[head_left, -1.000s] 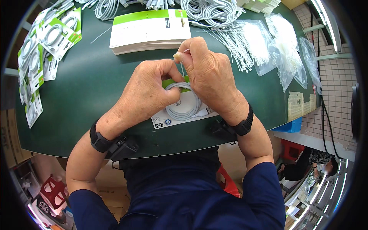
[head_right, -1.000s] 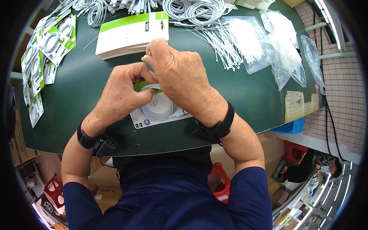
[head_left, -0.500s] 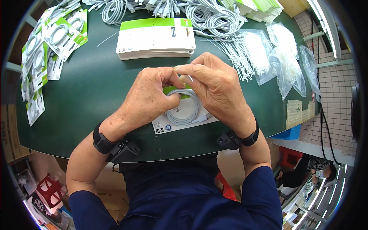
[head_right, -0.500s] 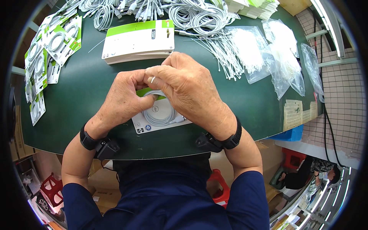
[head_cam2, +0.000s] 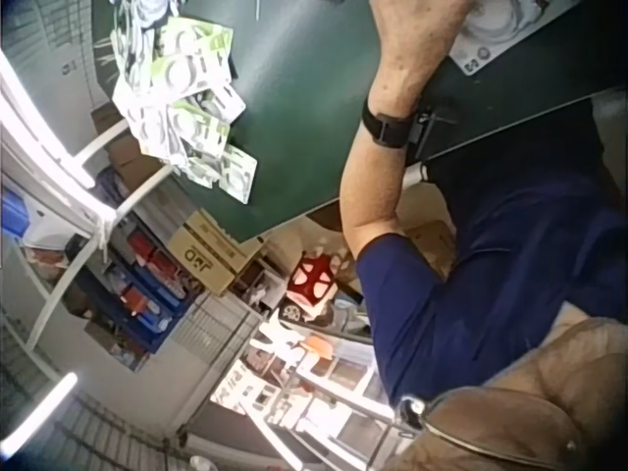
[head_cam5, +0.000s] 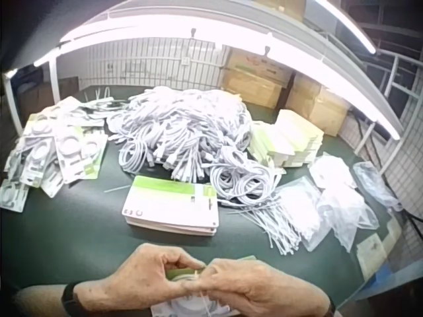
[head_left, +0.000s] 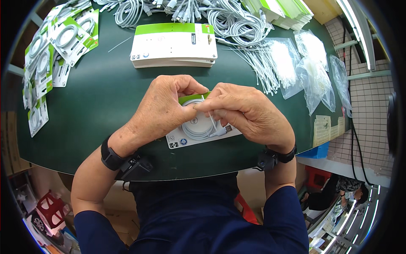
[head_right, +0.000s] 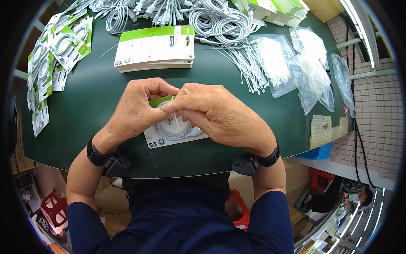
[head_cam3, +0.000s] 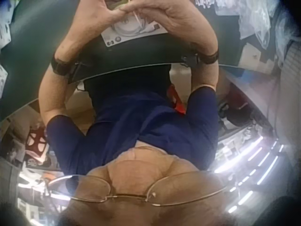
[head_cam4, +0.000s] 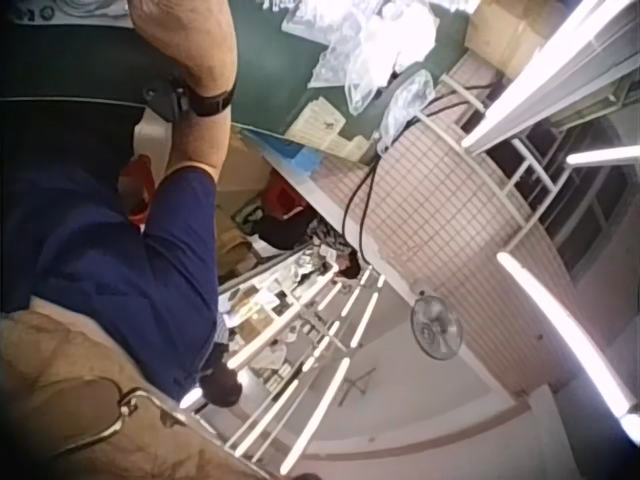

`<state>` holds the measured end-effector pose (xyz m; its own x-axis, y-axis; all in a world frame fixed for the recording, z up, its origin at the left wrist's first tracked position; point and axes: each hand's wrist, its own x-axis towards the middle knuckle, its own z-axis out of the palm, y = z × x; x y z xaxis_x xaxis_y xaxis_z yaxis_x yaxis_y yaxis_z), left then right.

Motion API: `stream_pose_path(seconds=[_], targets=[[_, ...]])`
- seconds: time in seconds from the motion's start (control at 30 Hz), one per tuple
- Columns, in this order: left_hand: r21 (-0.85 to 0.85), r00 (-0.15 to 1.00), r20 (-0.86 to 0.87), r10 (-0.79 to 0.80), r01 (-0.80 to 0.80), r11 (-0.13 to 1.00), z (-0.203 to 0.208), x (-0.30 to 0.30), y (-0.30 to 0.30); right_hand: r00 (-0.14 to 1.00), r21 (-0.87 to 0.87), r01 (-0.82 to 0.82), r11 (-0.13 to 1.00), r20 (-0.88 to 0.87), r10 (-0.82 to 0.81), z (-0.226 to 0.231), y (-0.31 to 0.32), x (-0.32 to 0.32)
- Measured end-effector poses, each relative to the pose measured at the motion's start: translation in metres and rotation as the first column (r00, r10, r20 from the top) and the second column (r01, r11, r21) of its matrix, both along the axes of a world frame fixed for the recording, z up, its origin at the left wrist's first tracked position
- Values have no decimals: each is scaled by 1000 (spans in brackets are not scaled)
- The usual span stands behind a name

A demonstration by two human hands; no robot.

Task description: Pack white charging cables into retail packaging components at a factory workbench.

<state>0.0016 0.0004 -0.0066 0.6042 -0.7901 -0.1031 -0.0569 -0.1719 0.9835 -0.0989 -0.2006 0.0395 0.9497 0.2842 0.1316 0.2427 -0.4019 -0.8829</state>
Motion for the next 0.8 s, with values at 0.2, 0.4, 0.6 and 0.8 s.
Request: stream_pose_path(seconds=[0.2, 0.4, 0.6, 0.8], targets=[[-99, 996, 77, 45, -38, 994, -4, 0, 0, 999, -14, 20, 1000, 39, -20, -1, -1, 0], [-92, 995, 76, 63, -56, 994, 3, 0, 4, 977, -62, 112, 992, 192, -98, -3, 7, -2], [-99, 995, 60, 85, -79, 992, 14, 3, 9, 838, -163, 258, 952, 529, -136, -7, 14, -3], [-125, 990, 57, 126, -119, 985, 18, 2, 14, 751, -219, 274, 936, 657, -67, -10, 18, -4]])
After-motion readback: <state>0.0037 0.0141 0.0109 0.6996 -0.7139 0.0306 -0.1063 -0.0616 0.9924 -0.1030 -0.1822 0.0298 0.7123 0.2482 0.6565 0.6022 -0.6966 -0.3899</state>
